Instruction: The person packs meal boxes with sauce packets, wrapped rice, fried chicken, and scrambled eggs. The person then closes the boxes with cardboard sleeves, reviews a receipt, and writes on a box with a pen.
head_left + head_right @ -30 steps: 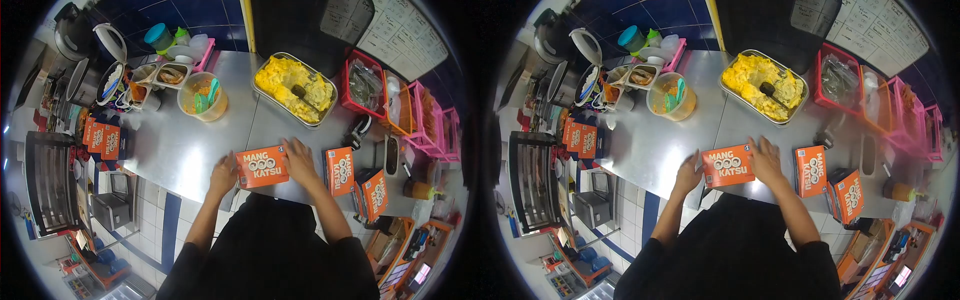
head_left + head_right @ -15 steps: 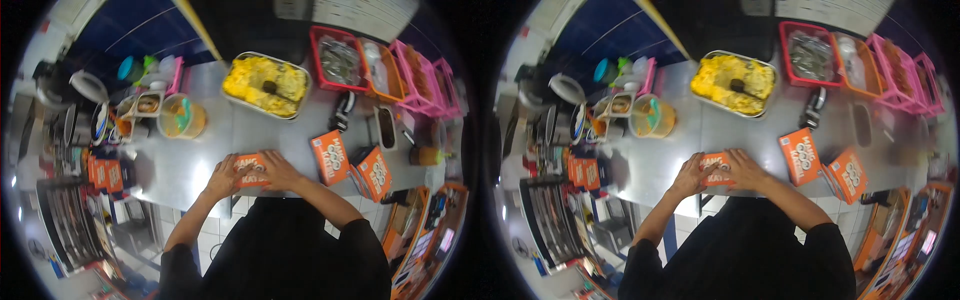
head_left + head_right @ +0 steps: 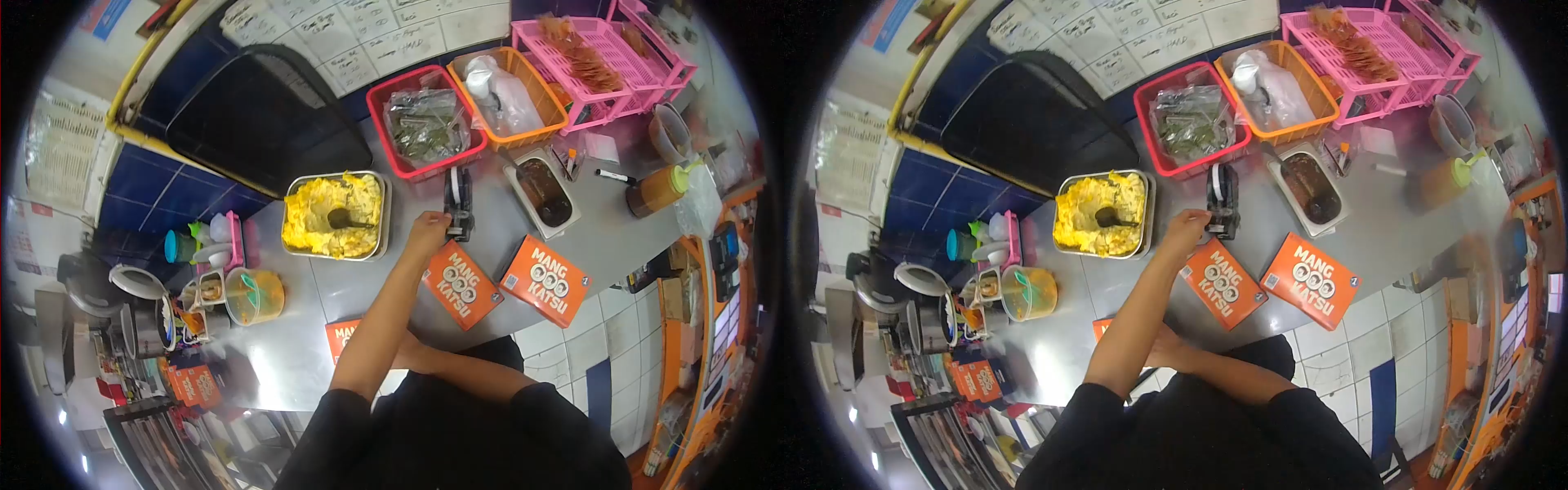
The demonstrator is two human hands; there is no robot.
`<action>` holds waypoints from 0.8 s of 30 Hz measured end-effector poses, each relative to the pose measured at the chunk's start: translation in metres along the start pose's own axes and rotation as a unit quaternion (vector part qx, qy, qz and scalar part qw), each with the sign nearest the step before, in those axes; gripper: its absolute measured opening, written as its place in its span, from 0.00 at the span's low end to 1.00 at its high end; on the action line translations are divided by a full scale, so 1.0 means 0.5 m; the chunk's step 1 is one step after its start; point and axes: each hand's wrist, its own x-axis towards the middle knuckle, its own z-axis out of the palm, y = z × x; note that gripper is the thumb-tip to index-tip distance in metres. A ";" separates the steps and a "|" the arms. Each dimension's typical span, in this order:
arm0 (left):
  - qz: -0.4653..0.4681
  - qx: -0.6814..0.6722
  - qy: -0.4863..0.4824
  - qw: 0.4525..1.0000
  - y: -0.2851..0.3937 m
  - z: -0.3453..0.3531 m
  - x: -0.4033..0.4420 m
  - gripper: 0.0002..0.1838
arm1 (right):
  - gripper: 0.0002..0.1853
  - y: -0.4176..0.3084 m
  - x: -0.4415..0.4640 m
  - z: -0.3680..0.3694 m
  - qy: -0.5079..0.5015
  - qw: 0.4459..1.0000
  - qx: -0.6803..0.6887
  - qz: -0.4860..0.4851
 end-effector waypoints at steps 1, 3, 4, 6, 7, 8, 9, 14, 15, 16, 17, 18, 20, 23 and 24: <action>-0.045 0.011 -0.004 0.999 0.012 0.018 0.023 0.21 | 0.37 0.014 -0.010 0.003 -0.008 1.000 -0.020 0.000; -0.082 0.000 -0.034 0.996 0.022 0.033 0.042 0.18 | 0.36 0.062 -0.020 0.034 0.019 0.995 -0.089 -0.038; -0.103 -0.005 -0.049 0.993 0.026 0.035 0.046 0.17 | 0.37 0.112 -0.015 0.074 0.055 0.986 -0.137 -0.074; -0.050 -0.086 -0.032 0.995 0.006 0.024 0.046 0.14 | 0.38 0.129 -0.017 0.090 0.086 0.973 -0.190 -0.101; -0.021 -0.129 -0.024 0.991 -0.008 0.014 0.048 0.13 | 0.38 0.121 -0.021 0.069 0.081 0.972 -0.200 -0.095; 0.004 -0.171 -0.028 0.985 -0.023 0.002 0.048 0.13 | 0.39 0.111 -0.023 0.048 0.075 0.970 -0.211 -0.091; 0.029 -0.213 -0.032 0.976 -0.042 -0.015 0.049 0.13 | 0.40 0.110 -0.023 0.039 0.087 0.972 -0.195 -0.102; 0.104 -0.264 -0.010 0.959 -0.098 -0.036 0.040 0.13 | 0.41 0.098 -0.028 0.023 0.128 0.974 -0.137 -0.130; 0.112 -0.246 0.001 0.963 -0.112 -0.039 0.046 0.12 | 0.41 0.101 -0.029 0.027 0.119 0.976 -0.140 -0.118; 0.119 -0.228 0.012 0.966 -0.125 -0.043 0.053 0.11 | 0.41 0.104 -0.027 0.031 0.109 0.978 -0.143 -0.107; 0.129 -0.173 0.014 0.976 -0.136 -0.050 0.061 0.10 | 0.42 0.107 -0.026 0.035 0.100 0.980 -0.145 -0.095; 0.137 -0.118 0.017 0.983 -0.140 -0.054 0.065 0.09 | 0.42 0.106 -0.025 0.037 0.101 0.978 -0.156 -0.095; 0.214 0.108 0.057 0.969 -0.148 -0.071 0.072 0.08 | 0.43 0.107 -0.026 0.041 0.095 0.974 -0.184 -0.092; 0.292 0.478 0.169 0.811 -0.076 -0.083 0.023 0.09 | 0.43 0.075 -0.032 0.007 0.061 0.961 -0.254 -0.092; 0.253 0.522 0.206 0.788 -0.061 -0.090 -0.001 0.10 | 0.40 0.052 -0.033 -0.007 0.097 0.956 -0.266 -0.070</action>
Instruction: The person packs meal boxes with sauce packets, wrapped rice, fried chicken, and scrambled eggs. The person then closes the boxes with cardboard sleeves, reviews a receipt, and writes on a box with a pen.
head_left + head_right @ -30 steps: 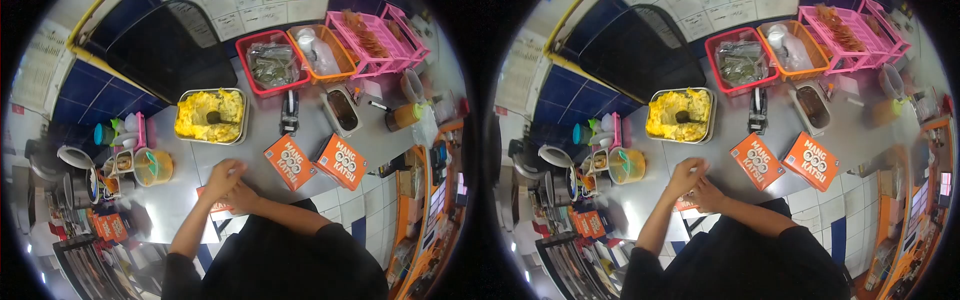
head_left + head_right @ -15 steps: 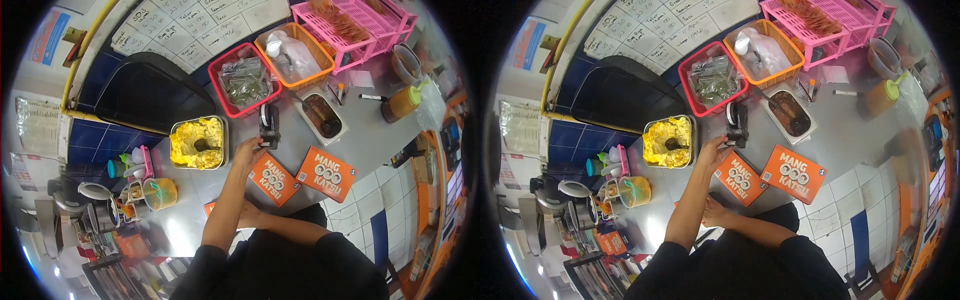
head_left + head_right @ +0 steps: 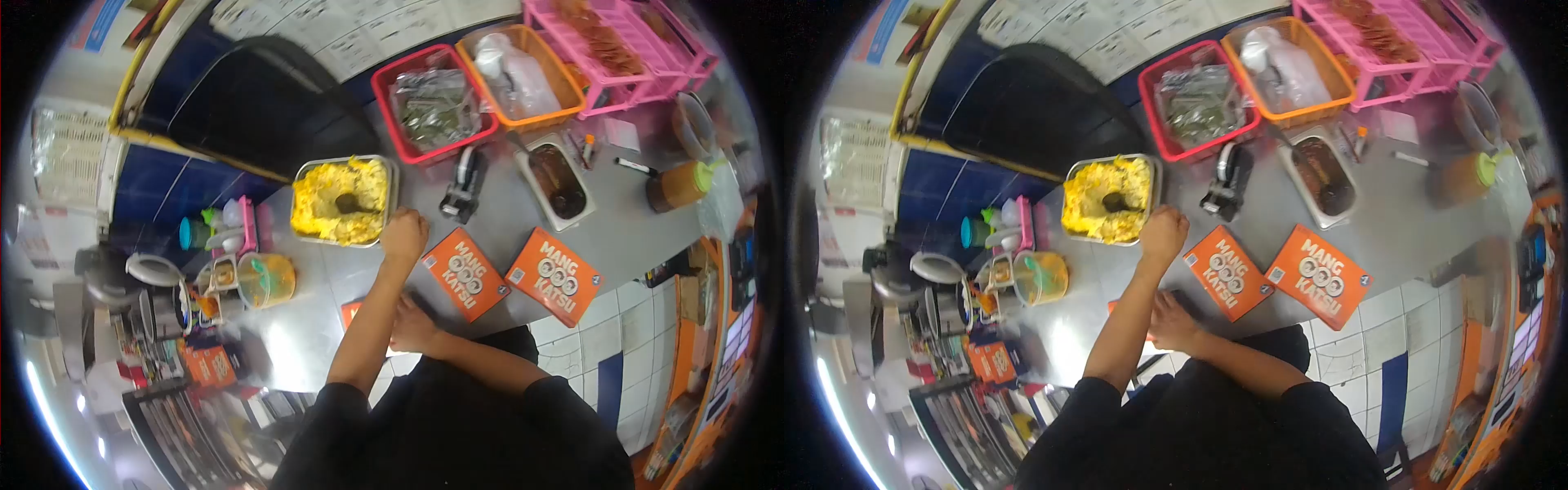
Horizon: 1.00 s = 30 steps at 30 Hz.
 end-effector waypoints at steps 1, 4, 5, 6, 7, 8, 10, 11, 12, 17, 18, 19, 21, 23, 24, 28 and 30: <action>-0.039 0.066 0.001 0.997 -0.009 -0.023 -0.021 0.10 | 0.39 -0.004 0.001 0.002 0.001 1.000 -0.007 0.008; -0.055 -0.056 0.063 0.995 -0.065 -0.096 -0.141 0.14 | 0.35 -0.010 0.005 0.004 0.017 0.999 -0.030 0.035; -0.055 -0.116 0.086 0.988 -0.079 -0.122 -0.195 0.15 | 0.33 -0.009 0.011 -0.006 0.035 0.997 -0.045 0.052; -0.097 -0.229 0.093 0.964 -0.089 -0.143 -0.255 0.16 | 0.31 -0.010 0.022 -0.035 0.014 0.997 -0.028 0.065; -0.134 -0.340 0.100 0.925 -0.099 -0.156 -0.317 0.18 | 0.31 -0.012 0.021 -0.034 0.018 0.997 -0.038 0.065; -0.214 -0.423 0.102 0.875 -0.113 -0.155 -0.375 0.18 | 0.31 -0.010 0.022 -0.031 0.023 0.996 -0.052 0.067; -0.343 -0.523 0.085 0.776 -0.146 -0.125 -0.455 0.19 | 0.32 -0.010 0.024 -0.031 0.022 0.995 -0.077 0.065; -0.396 -0.544 0.068 0.736 -0.171 -0.092 -0.488 0.19 | 0.33 -0.010 0.025 -0.024 0.030 0.994 -0.085 0.062; -0.433 -0.524 0.043 0.732 -0.210 -0.040 -0.524 0.20 | 0.33 -0.011 0.025 -0.018 0.038 0.993 -0.092 0.056; -0.315 -0.514 0.036 0.797 -0.277 0.028 -0.562 0.23 | 0.36 -0.018 0.042 -0.019 0.058 0.992 -0.107 0.021; -0.275 -0.460 0.052 0.843 -0.289 0.037 -0.563 0.20 | 0.35 -0.025 0.046 -0.025 0.063 0.992 -0.104 0.016; -0.214 -0.357 0.084 0.906 -0.305 0.045 -0.559 0.18 | 0.36 -0.025 0.049 -0.025 0.054 0.993 -0.104 0.020; -0.078 -0.131 0.140 0.978 -0.341 0.050 -0.547 0.15 | 0.36 -0.028 0.043 -0.024 0.039 0.993 -0.102 0.037; -0.052 -0.106 0.146 0.982 -0.370 0.039 -0.534 0.12 | 0.36 -0.048 0.034 -0.023 0.044 0.990 -0.122 0.062; -0.030 -0.092 0.151 0.984 -0.390 0.040 -0.528 0.11 | 0.36 -0.060 0.029 -0.025 0.051 0.987 -0.135 0.077; -0.127 -0.102 0.185 0.969 -0.398 0.045 -0.490 0.09 | 0.40 -0.125 -0.007 -0.054 -0.044 0.961 -0.120 0.245; -0.266 -0.380 0.168 0.870 -0.360 0.034 -0.472 0.16 | 0.39 -0.121 -0.001 -0.058 -0.001 0.923 0.065 0.379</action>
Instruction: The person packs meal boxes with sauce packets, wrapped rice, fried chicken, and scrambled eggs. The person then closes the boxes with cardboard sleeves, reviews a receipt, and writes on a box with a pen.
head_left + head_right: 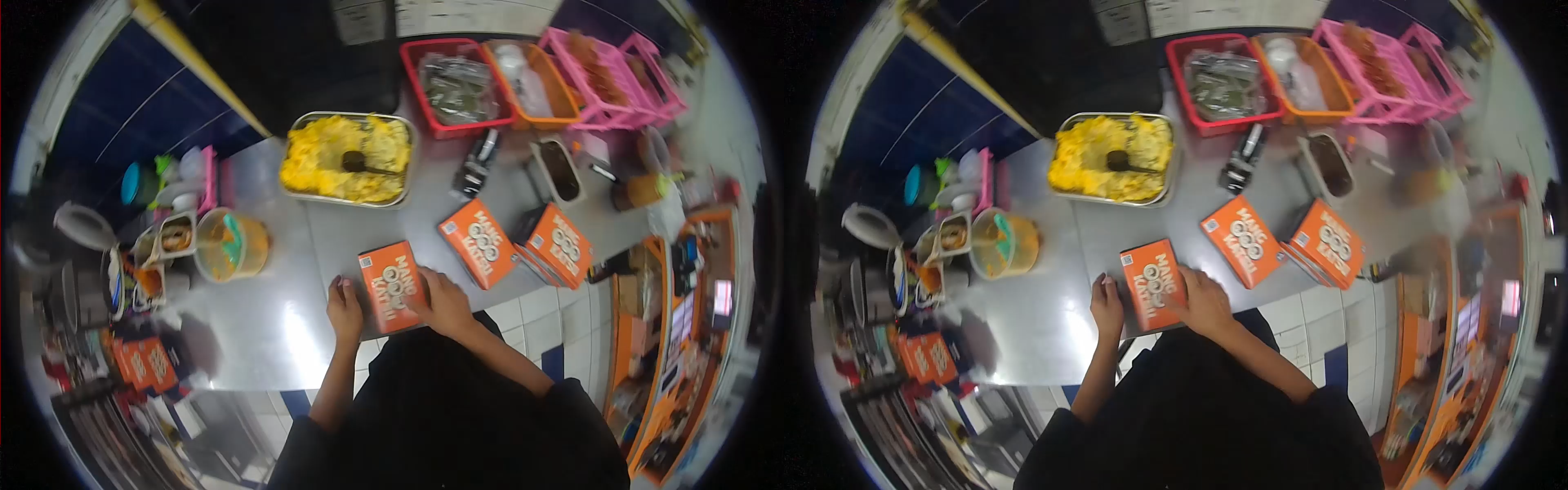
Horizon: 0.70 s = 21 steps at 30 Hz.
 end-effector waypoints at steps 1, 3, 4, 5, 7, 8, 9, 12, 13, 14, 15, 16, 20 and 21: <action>-0.133 -0.111 -0.069 0.982 0.033 0.004 -0.012 0.17 | 0.39 0.003 0.004 0.004 -0.007 0.993 0.101 0.062; -0.129 -0.104 -0.191 0.967 0.124 0.011 -0.048 0.18 | 0.40 0.032 0.011 0.043 -0.035 0.980 0.186 0.066; -0.124 -0.099 -0.248 0.956 0.162 0.015 -0.061 0.18 | 0.41 0.001 -0.001 -0.003 -0.044 0.985 0.148 0.080; -0.088 -0.094 -0.245 0.961 0.181 0.017 -0.070 0.18 | 0.42 -0.014 -0.007 -0.041 -0.055 0.988 0.110 0.094; -0.020 -0.086 -0.235 0.968 0.215 0.022 -0.087 0.19 | 0.43 -0.009 -0.024 -0.098 0.060 0.993 0.098 -0.019; -0.015 -0.086 -0.248 0.965 0.247 0.031 -0.102 0.21 | 0.43 -0.024 -0.038 -0.152 0.123 0.987 0.063 -0.081; -0.010 -0.086 -0.261 0.961 0.291 0.039 -0.124 0.23 | 0.43 -0.025 -0.048 -0.198 0.184 0.972 0.027 -0.141; 0.019 -0.080 -0.182 0.980 0.366 0.113 -0.187 0.29 | 0.25 0.056 -0.090 -0.374 0.144 0.955 0.259 -0.016; 0.030 -0.076 -0.133 0.988 0.375 0.139 -0.205 0.30 | 0.16 0.147 -0.088 -0.418 0.214 0.922 0.323 -0.018; 0.013 -0.086 -0.118 0.989 0.375 0.161 -0.208 0.35 | 0.13 0.212 -0.100 -0.487 0.283 0.887 0.361 0.062; -0.011 -0.098 -0.089 0.991 0.371 0.184 -0.207 0.33 | 0.13 0.318 -0.096 -0.532 0.406 0.880 0.247 0.009; -0.017 -0.116 -0.062 0.991 0.366 0.208 -0.200 0.33 | 0.13 0.407 -0.092 -0.580 0.416 0.874 0.248 0.042; -0.014 -0.120 0.032 0.992 0.422 0.289 -0.174 0.26 | 0.13 0.665 -0.007 -0.650 0.215 0.914 0.282 0.198; -0.006 -0.118 0.049 0.992 0.448 0.310 -0.156 0.24 | 0.13 0.692 0.026 -0.636 0.180 0.919 0.281 0.209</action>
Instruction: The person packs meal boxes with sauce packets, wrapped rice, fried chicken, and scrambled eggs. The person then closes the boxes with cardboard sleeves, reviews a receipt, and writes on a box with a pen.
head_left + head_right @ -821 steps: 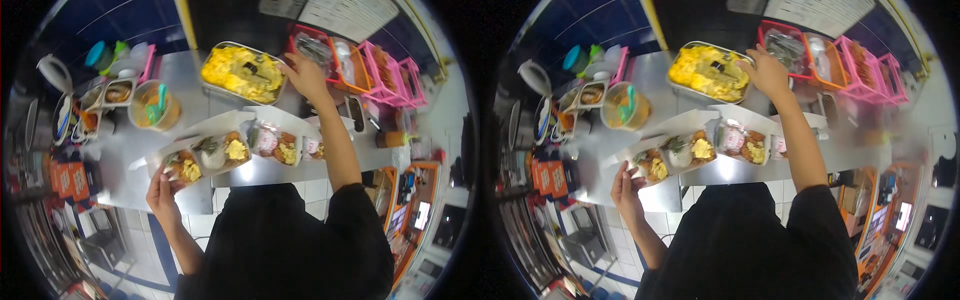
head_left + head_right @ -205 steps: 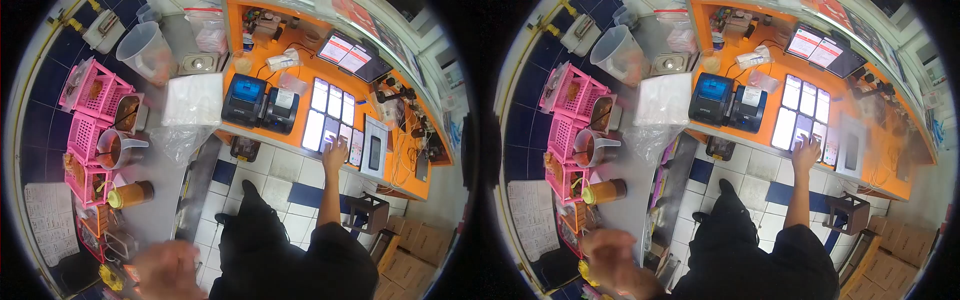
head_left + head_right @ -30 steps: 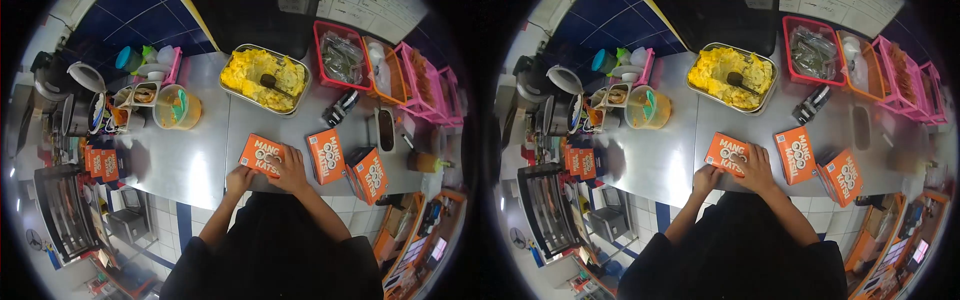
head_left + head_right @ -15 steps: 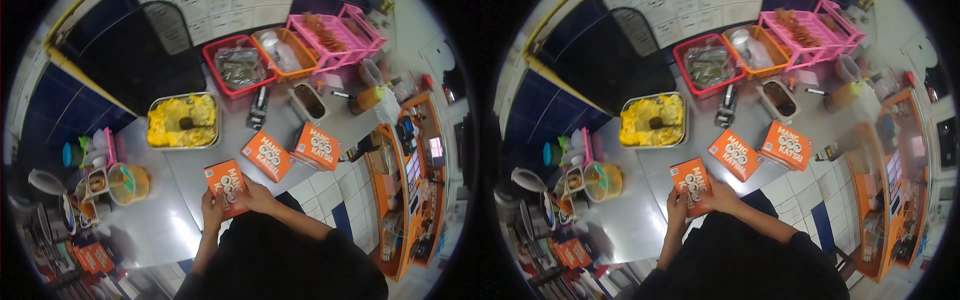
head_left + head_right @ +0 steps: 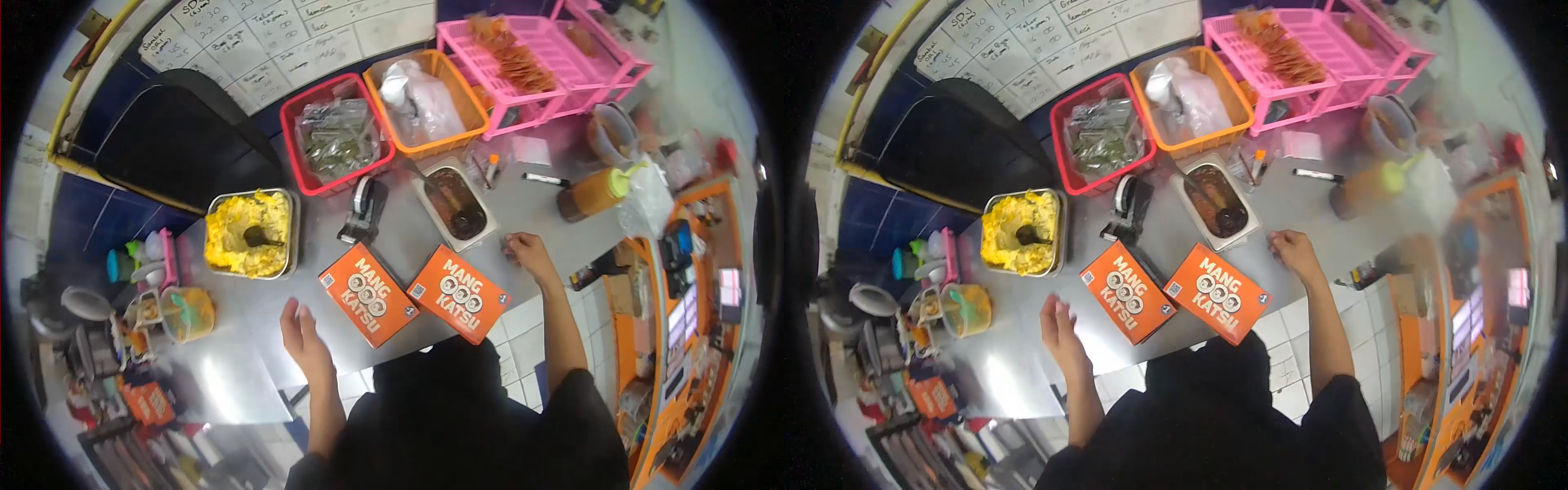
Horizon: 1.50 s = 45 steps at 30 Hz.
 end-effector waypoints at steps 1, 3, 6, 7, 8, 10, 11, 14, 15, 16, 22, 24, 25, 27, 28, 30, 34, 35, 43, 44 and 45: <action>0.032 0.011 -0.002 0.999 0.024 0.030 0.019 0.21 | 0.14 0.011 0.031 0.023 -0.034 0.999 -0.011 0.016; 0.090 0.076 -0.032 0.993 0.067 0.084 0.078 0.19 | 0.14 0.056 0.090 0.086 -0.053 0.997 -0.046 -0.029; 0.112 0.211 -0.163 0.957 0.016 0.147 0.237 0.19 | 0.15 0.135 0.138 0.154 -0.022 0.989 -0.069 -0.129; 0.047 0.239 -0.220 0.945 -0.009 0.167 0.290 0.18 | 0.15 0.111 0.114 0.149 -0.035 0.993 -0.055 -0.102; -0.019 0.265 -0.277 0.923 -0.017 0.184 0.321 0.18 | 0.15 0.076 0.089 0.136 -0.045 0.995 -0.042 -0.073; -0.141 0.275 -0.302 0.902 0.011 0.218 0.316 0.18 | 0.14 0.046 0.051 0.106 -0.023 0.992 -0.104 -0.065; -0.199 0.278 -0.316 0.885 0.024 0.236 0.317 0.18 | 0.13 0.056 0.036 0.088 0.000 0.989 -0.110 -0.095; -0.250 0.152 -0.366 0.884 -0.012 0.233 0.354 0.17 | 0.14 0.081 0.001 0.052 0.092 0.970 -0.032 -0.224; -0.265 0.140 -0.381 0.875 -0.018 0.233 0.362 0.16 | 0.17 0.092 -0.016 0.033 0.127 0.953 0.002 -0.274; -0.263 0.150 -0.393 0.868 -0.017 0.235 0.366 0.17 | 0.16 0.098 -0.032 0.012 0.094 0.971 0.062 -0.212; -0.249 0.052 -0.453 0.855 -0.063 0.221 0.398 0.16 | 0.12 0.124 -0.069 -0.028 0.116 0.963 0.240 -0.024; -0.237 -0.079 -0.437 0.864 -0.066 0.195 0.373 0.13 | 0.11 0.169 -0.059 -0.039 0.136 0.971 0.193 -0.046; -0.231 -0.144 -0.422 0.864 -0.067 0.185 0.361 0.12 | 0.10 0.180 -0.054 -0.045 0.141 0.974 0.170 -0.057; -0.224 -0.153 -0.406 0.873 -0.085 0.169 0.346 0.10 | 0.12 0.196 -0.045 -0.054 0.152 0.946 0.272 -0.087; -0.220 -0.157 -0.391 0.880 -0.092 0.157 0.343 0.09 | 0.13 0.189 -0.042 -0.054 0.151 0.929 0.323 -0.101; -0.122 0.006 -0.460 0.880 -0.135 0.147 0.370 0.07 | 0.11 0.159 -0.033 -0.055 0.146 0.913 0.372 -0.089; 0.211 0.479 -0.308 0.795 -0.049 0.176 0.349 0.10 | 0.05 0.093 -0.023 -0.071 0.096 0.921 0.364 -0.100; 0.286 0.536 -0.230 0.760 -0.039 0.181 0.344 0.11 | 0.06 0.084 -0.015 -0.074 0.091 0.932 0.338 -0.096; 0.119 0.727 0.012 0.676 -0.073 0.124 0.325 0.16 | 0.11 0.172 0.023 -0.170 0.010 0.943 -0.184 -0.276; 0.115 0.725 0.049 0.677 -0.048 0.120 0.314 0.16 | 0.11 0.166 0.019 -0.183 -0.016 0.945 -0.194 -0.264; 0.106 0.720 0.085 0.681 -0.018 0.126 0.286 0.17 | 0.11 0.157 0.015 -0.196 -0.045 0.943 -0.210 -0.253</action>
